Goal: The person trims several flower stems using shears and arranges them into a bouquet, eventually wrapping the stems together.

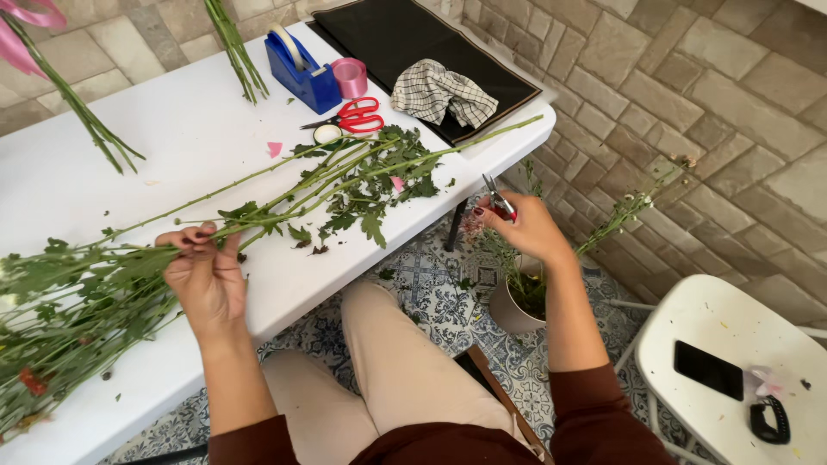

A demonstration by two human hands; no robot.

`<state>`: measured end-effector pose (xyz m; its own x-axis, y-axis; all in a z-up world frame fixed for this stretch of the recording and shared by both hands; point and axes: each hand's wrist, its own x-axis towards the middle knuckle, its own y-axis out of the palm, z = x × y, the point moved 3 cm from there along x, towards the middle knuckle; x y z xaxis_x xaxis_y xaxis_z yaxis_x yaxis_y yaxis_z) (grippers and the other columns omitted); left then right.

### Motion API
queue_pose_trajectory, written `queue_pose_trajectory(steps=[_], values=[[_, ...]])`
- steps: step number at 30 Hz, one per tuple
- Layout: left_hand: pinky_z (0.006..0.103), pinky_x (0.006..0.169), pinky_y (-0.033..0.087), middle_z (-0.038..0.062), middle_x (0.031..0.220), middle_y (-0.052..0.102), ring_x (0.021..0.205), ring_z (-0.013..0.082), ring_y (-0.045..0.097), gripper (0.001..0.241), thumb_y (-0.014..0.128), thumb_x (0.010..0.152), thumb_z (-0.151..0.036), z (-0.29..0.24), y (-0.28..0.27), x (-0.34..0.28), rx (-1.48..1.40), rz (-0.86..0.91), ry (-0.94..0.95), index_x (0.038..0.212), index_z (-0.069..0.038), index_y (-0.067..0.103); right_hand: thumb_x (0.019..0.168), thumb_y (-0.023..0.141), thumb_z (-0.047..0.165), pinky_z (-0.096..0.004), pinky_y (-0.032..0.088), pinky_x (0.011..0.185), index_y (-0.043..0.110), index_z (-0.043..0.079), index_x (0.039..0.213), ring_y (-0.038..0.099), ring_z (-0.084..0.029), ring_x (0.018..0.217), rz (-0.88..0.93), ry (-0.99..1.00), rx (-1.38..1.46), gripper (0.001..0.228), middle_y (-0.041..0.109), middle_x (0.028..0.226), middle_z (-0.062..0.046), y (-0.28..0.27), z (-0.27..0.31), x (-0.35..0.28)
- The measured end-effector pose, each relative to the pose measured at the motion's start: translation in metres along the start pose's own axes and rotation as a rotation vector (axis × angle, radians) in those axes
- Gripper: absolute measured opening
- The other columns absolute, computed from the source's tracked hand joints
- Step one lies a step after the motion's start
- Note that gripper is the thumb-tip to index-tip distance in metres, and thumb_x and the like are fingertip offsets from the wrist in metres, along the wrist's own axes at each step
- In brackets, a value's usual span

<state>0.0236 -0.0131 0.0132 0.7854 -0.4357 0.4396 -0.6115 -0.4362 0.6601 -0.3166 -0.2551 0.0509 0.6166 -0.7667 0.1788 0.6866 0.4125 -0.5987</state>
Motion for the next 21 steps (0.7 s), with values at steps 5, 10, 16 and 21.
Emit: queue_pose_trajectory(steps=[5, 10, 16, 21], values=[[0.0380, 0.088, 0.058, 0.005, 0.091, 0.050, 0.096, 0.0147, 0.054, 0.022, 0.051, 0.089, 0.011, -0.039, -0.032, -0.012, -0.021, -0.082, -0.041, 0.091, -0.011, 0.047, 0.082, 0.049, 0.045, -0.037, 0.033, 0.071, 0.053, 0.000, 0.111, 0.040, -0.023, 0.082, 0.219, -0.047, -0.273, 0.054, 0.045, 0.093, -0.011, -0.001, 0.006, 0.029], [0.0381, 0.092, 0.058, 0.001, 0.091, 0.052, 0.098, 0.0130, 0.056, 0.019, 0.056, 0.092, 0.005, -0.058, -0.070, -0.022, 0.010, -0.145, -0.036, 0.094, -0.013, 0.049, 0.086, 0.049, 0.040, -0.031, 0.038, 0.051, 0.062, 0.004, 0.089, 0.051, -0.015, 0.051, 0.329, -0.258, -0.325, 0.038, 0.060, 0.066, -0.005, 0.007, 0.033, 0.043], [0.0385, 0.089, 0.059, 0.003, 0.089, 0.057, 0.097, 0.0147, 0.058, 0.014, 0.058, 0.091, 0.003, -0.060, -0.083, -0.029, -0.018, -0.178, -0.015, 0.091, -0.010, 0.052, 0.086, 0.053, 0.029, -0.035, 0.037, 0.053, 0.058, 0.004, 0.089, 0.051, -0.020, 0.054, 0.437, -0.298, -0.396, 0.026, 0.063, 0.081, -0.010, 0.022, 0.047, 0.048], [0.0408, 0.089, 0.058, 0.005, 0.093, 0.055, 0.096, 0.0167, 0.057, 0.020, 0.056, 0.088, 0.009, -0.055, -0.073, -0.029, -0.055, -0.180, -0.063, 0.091, -0.010, 0.051, 0.088, 0.051, 0.030, -0.036, 0.038, 0.058, 0.054, 0.005, 0.082, 0.052, -0.023, 0.059, 0.403, -0.396, -0.439, 0.026, 0.059, 0.073, -0.010, 0.023, 0.045, 0.050]])
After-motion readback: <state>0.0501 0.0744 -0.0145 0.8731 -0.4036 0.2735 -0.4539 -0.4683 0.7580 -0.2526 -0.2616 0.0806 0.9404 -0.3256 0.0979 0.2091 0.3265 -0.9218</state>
